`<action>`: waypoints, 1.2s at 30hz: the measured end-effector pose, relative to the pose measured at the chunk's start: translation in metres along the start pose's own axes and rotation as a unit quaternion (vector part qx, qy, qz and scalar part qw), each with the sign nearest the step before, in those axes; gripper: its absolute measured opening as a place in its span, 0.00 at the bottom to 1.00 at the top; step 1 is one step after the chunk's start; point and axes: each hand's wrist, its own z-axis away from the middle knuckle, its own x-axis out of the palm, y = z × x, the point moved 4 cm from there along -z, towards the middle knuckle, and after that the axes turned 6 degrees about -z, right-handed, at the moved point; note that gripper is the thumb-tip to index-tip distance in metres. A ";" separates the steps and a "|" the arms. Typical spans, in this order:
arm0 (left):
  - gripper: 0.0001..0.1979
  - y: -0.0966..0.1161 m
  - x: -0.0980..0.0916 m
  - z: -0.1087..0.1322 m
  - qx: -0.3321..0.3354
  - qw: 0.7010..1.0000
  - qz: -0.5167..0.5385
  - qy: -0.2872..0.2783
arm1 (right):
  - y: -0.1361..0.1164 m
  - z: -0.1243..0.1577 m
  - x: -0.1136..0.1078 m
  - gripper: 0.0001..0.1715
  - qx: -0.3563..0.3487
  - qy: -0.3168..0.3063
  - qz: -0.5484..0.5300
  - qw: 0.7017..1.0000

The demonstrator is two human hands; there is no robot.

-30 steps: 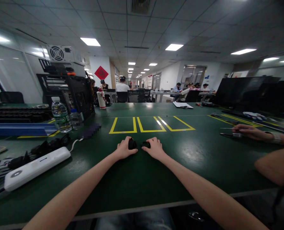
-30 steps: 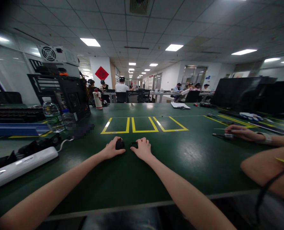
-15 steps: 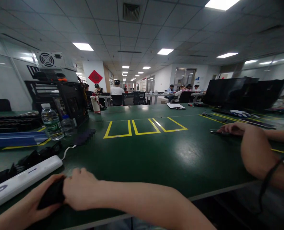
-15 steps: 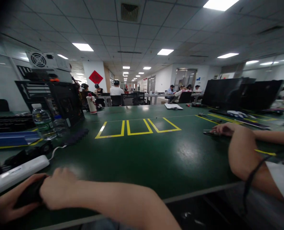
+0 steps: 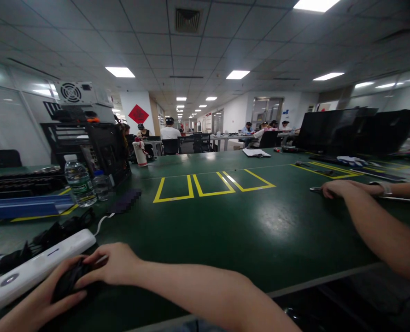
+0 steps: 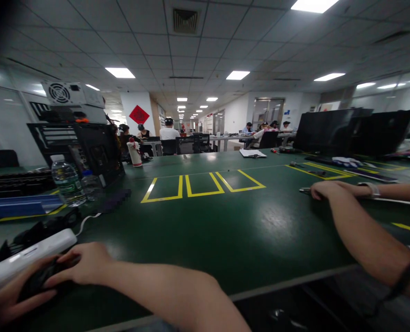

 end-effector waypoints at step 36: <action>0.31 0.220 0.070 -0.157 0.216 0.971 0.103 -0.007 | 0.022 0.145 -0.208 0.17 -0.012 0.162 -0.110 0.981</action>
